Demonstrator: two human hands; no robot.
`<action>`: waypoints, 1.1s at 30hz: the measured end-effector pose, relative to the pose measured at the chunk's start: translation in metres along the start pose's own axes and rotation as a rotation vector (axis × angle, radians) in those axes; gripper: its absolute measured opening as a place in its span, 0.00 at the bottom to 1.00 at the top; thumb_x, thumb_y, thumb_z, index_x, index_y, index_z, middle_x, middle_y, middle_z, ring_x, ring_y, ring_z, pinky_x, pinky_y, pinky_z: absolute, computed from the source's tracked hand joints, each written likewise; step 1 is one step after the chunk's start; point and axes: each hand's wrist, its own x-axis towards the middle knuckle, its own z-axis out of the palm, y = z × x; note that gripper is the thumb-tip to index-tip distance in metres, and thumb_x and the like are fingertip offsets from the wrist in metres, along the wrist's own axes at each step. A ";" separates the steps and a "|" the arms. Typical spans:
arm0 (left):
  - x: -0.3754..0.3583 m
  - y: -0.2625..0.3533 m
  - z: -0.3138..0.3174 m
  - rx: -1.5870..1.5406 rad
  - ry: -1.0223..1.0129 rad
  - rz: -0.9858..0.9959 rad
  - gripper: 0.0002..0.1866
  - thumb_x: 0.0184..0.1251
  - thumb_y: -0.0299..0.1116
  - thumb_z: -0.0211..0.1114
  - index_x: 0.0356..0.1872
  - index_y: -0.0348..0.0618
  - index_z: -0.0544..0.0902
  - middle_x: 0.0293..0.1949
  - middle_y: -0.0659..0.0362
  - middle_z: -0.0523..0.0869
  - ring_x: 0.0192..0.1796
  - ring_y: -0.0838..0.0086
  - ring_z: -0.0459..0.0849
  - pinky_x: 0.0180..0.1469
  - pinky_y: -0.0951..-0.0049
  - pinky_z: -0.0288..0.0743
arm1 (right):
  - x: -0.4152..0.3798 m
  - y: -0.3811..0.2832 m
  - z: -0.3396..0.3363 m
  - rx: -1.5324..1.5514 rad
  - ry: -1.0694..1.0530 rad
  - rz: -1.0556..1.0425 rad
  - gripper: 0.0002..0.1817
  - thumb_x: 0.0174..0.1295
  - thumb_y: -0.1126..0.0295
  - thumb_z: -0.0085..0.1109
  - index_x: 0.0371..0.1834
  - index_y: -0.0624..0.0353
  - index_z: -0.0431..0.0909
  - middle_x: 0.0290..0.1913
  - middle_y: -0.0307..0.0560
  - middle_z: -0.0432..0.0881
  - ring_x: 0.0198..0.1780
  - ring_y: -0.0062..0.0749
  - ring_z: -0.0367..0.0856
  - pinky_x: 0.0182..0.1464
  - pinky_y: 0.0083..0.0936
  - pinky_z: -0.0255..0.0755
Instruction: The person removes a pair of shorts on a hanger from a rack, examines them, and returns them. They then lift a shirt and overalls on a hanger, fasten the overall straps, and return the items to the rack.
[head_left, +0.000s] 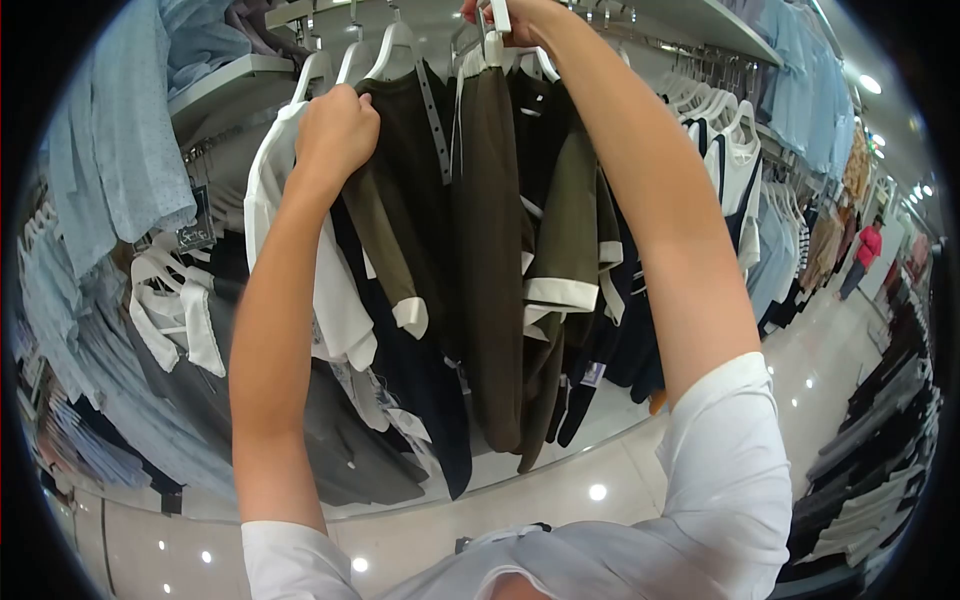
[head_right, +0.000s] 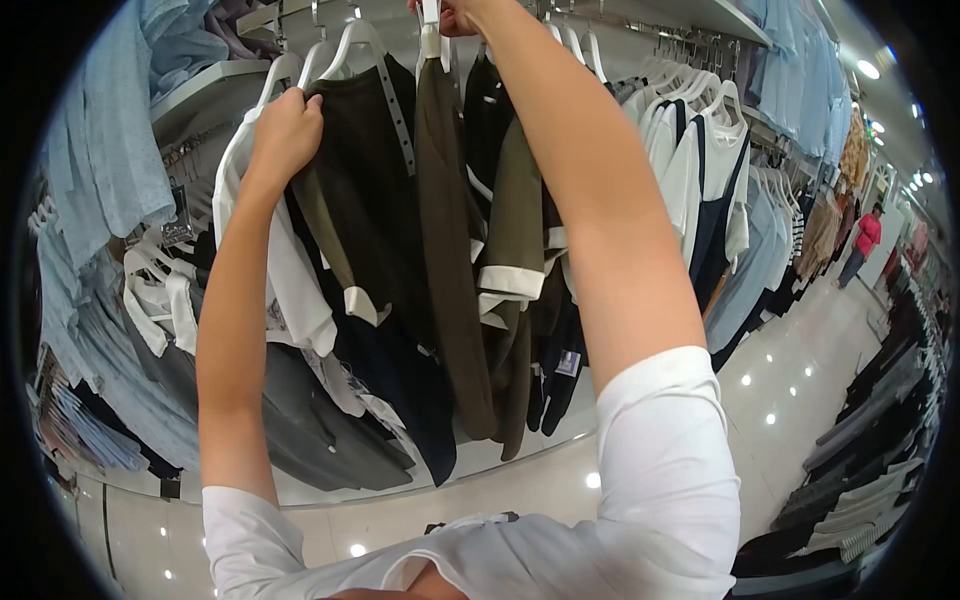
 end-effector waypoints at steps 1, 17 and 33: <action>0.001 0.000 -0.004 0.002 0.006 -0.009 0.19 0.70 0.39 0.53 0.36 0.28 0.81 0.39 0.34 0.83 0.46 0.38 0.81 0.51 0.48 0.72 | 0.005 0.005 0.002 0.024 0.039 0.004 0.09 0.48 0.69 0.58 0.14 0.50 0.71 0.14 0.36 0.69 0.15 0.27 0.67 0.18 0.26 0.62; -0.076 -0.005 -0.099 -0.183 0.210 -0.063 0.19 0.70 0.43 0.57 0.44 0.33 0.81 0.30 0.47 0.83 0.35 0.58 0.81 0.43 0.65 0.71 | -0.012 0.027 0.036 -0.164 0.059 0.164 0.22 0.63 0.51 0.45 0.15 0.51 0.68 0.11 0.35 0.60 0.10 0.25 0.57 0.14 0.25 0.51; -0.240 -0.004 -0.162 -0.836 0.230 -0.403 0.14 0.74 0.32 0.54 0.48 0.29 0.78 0.40 0.58 0.83 0.40 0.80 0.77 0.47 0.81 0.70 | -0.319 0.057 0.208 -0.025 -0.061 -0.460 0.11 0.61 0.68 0.62 0.33 0.67 0.81 0.25 0.40 0.80 0.26 0.20 0.78 0.30 0.18 0.73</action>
